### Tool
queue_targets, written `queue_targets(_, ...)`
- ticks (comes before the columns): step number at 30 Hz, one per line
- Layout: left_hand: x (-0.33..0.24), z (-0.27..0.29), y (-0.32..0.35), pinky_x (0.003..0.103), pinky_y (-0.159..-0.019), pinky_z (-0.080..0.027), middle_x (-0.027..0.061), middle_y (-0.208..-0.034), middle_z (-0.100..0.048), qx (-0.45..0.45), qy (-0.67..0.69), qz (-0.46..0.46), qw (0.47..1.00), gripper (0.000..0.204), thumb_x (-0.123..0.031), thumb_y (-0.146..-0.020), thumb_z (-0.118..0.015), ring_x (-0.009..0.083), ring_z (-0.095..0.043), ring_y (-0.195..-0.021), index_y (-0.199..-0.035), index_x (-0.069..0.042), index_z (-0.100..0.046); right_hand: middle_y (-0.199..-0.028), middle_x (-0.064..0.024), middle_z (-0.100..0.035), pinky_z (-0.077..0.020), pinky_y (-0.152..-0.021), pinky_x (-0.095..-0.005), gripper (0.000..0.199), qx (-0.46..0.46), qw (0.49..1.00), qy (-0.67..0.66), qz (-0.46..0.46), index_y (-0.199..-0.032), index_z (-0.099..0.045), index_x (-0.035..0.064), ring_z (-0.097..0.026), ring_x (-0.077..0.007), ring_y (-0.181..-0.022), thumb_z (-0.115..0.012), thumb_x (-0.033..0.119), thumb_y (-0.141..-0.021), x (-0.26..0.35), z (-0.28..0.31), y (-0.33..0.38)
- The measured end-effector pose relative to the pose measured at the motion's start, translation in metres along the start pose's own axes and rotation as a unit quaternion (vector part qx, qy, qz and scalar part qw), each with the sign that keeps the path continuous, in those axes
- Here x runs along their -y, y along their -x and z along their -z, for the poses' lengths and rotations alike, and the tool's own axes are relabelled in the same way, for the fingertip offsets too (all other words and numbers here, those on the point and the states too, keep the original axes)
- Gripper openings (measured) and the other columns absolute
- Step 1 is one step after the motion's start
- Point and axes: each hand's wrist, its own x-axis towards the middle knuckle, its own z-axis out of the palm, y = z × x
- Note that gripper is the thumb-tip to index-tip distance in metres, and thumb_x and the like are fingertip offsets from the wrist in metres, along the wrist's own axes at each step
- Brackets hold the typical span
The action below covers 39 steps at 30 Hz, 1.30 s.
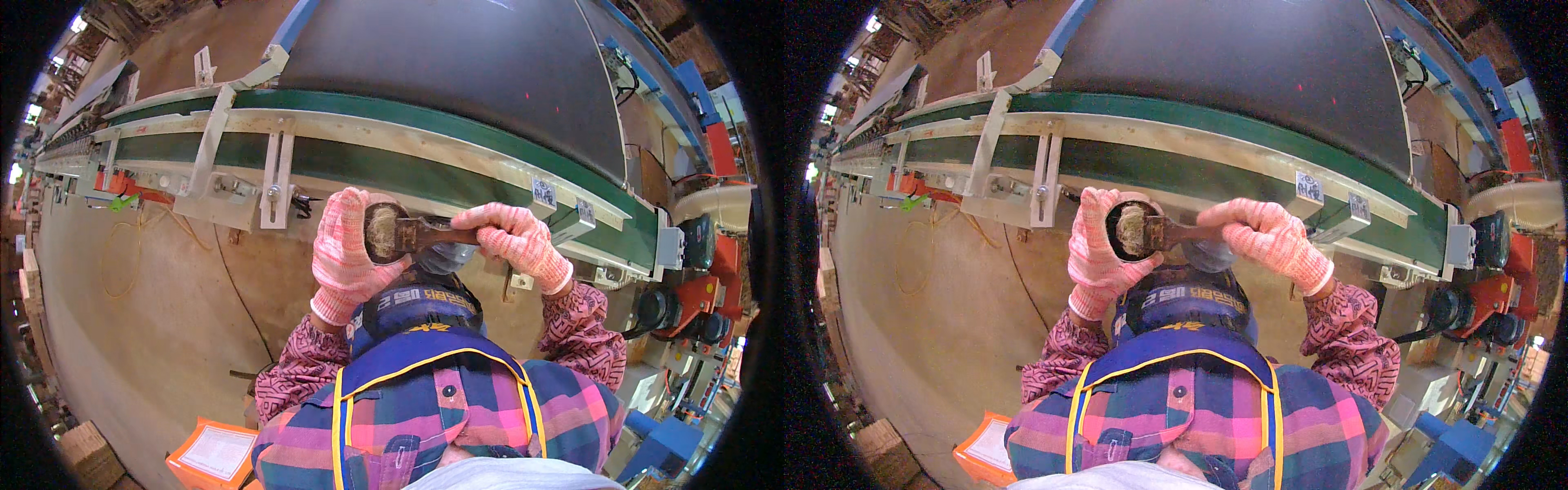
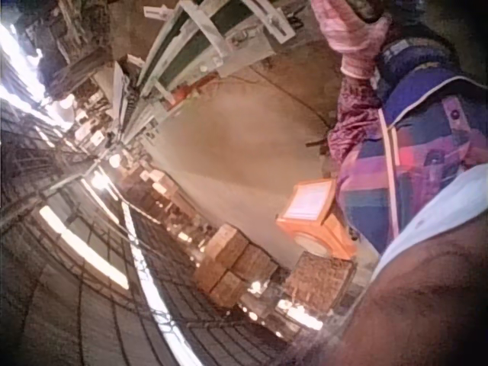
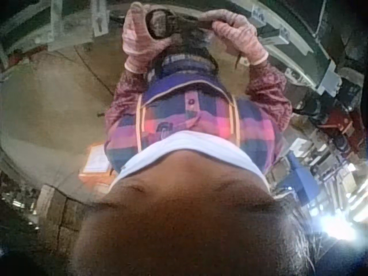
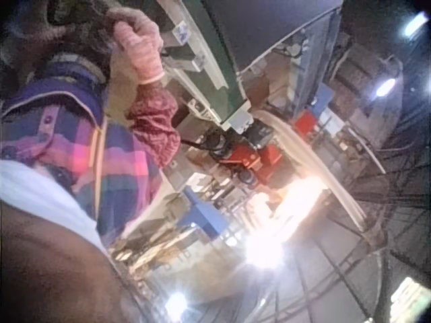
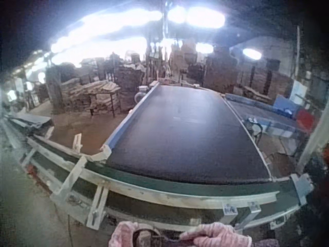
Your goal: The person applies a dark liquid finish to wooden planks moving on a conveyor belt using a brush and a small container. They then gather stacks of finished planks from a table and place them onto the conveyor belt for processing.
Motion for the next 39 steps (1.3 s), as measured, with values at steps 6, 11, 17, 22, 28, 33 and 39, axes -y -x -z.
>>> queue_targets(6,0.004,0.000,-0.007,0.050,-0.102,-0.046,0.0213,-0.132,-0.057,-0.006,-0.001,0.001,1.000,0.126,-0.028,-0.051,-0.095,0.0424,-0.056,-0.119,-0.155,-0.004,-0.029,-0.114,-0.0123,-0.074,-0.0529,-0.093,-0.0335,0.041,0.020,0.994,0.089,0.065,-0.127,-0.065,0.0042,-0.068,-0.0168,-0.109,-0.073,0.022,-0.092,0.007,-0.013,-0.014)
queue_targets(11,0.010,0.001,-0.009,0.048,-0.102,-0.047,0.0193,-0.126,-0.061,-0.045,0.017,0.046,0.998,0.135,-0.028,-0.053,-0.095,0.0390,-0.059,-0.116,-0.159,-0.004,-0.016,-0.089,-0.0058,-0.072,-0.0537,-0.072,-0.0293,0.033,-0.036,0.994,-0.007,0.106,-0.123,-0.066,0.0023,-0.067,-0.0149,-0.078,-0.071,0.017,-0.093,0.008,-0.013,-0.022)
queue_targets(17,0.022,0.016,0.008,0.046,-0.100,-0.049,0.0196,-0.123,-0.063,-0.100,0.040,0.128,0.986,0.142,-0.026,-0.055,-0.097,0.0366,-0.061,-0.113,-0.162,-0.009,-0.004,-0.065,-0.0033,-0.058,-0.0381,-0.044,-0.0237,0.036,-0.060,0.971,-0.207,0.104,-0.120,-0.062,-0.0060,-0.050,-0.0095,-0.048,-0.064,0.020,-0.096,0.029,0.002,-0.077)
queue_targets(22,0.027,0.034,0.031,0.047,-0.100,-0.049,0.0210,-0.126,-0.061,-0.112,-0.002,0.164,0.980,0.146,-0.023,-0.053,-0.097,0.0385,-0.060,-0.116,-0.162,-0.012,-0.001,-0.078,-0.0039,-0.065,-0.0485,-0.052,-0.0246,0.037,-0.149,0.977,-0.076,0.133,-0.119,-0.065,-0.0010,-0.060,-0.0094,-0.062,-0.068,0.026,-0.095,0.046,0.007,-0.188)
queue_targets(28,0.022,0.049,0.054,0.044,-0.101,-0.050,0.0228,-0.132,-0.057,-0.089,-0.017,0.191,0.977,0.149,-0.022,-0.056,-0.097,0.0361,-0.062,-0.115,-0.162,-0.017,0.007,-0.093,-0.0048,-0.070,-0.0538,-0.071,-0.0305,0.032,-0.098,0.957,0.246,0.114,-0.118,-0.074,0.0150,-0.065,-0.0168,-0.080,-0.064,0.033,-0.093,0.036,-0.029,-0.290)
queue_targets(33,0.023,0.052,0.059,0.045,-0.100,-0.049,0.0199,-0.128,-0.059,-0.086,0.003,0.180,0.980,0.146,-0.020,-0.055,-0.096,0.0364,-0.060,-0.112,-0.163,-0.014,0.003,-0.112,-0.0054,-0.074,-0.0575,-0.087,-0.0335,0.027,-0.096,0.960,0.259,-0.047,-0.110,-0.077,0.0210,-0.070,-0.0271,-0.099,-0.062,0.032,-0.090,0.077,-0.009,-0.247)
queue_targets(39,0.022,0.042,0.044,0.046,-0.101,-0.048,0.0196,-0.127,-0.060,-0.042,0.050,0.155,0.986,0.146,-0.022,-0.055,-0.097,0.0366,-0.060,-0.114,-0.163,-0.013,0.003,-0.105,-0.0029,-0.074,-0.0571,-0.078,-0.0323,0.023,-0.173,0.906,0.387,-0.018,-0.104,-0.078,0.0197,-0.070,-0.0194,-0.090,-0.065,0.025,-0.086,0.001,0.122,-0.117)
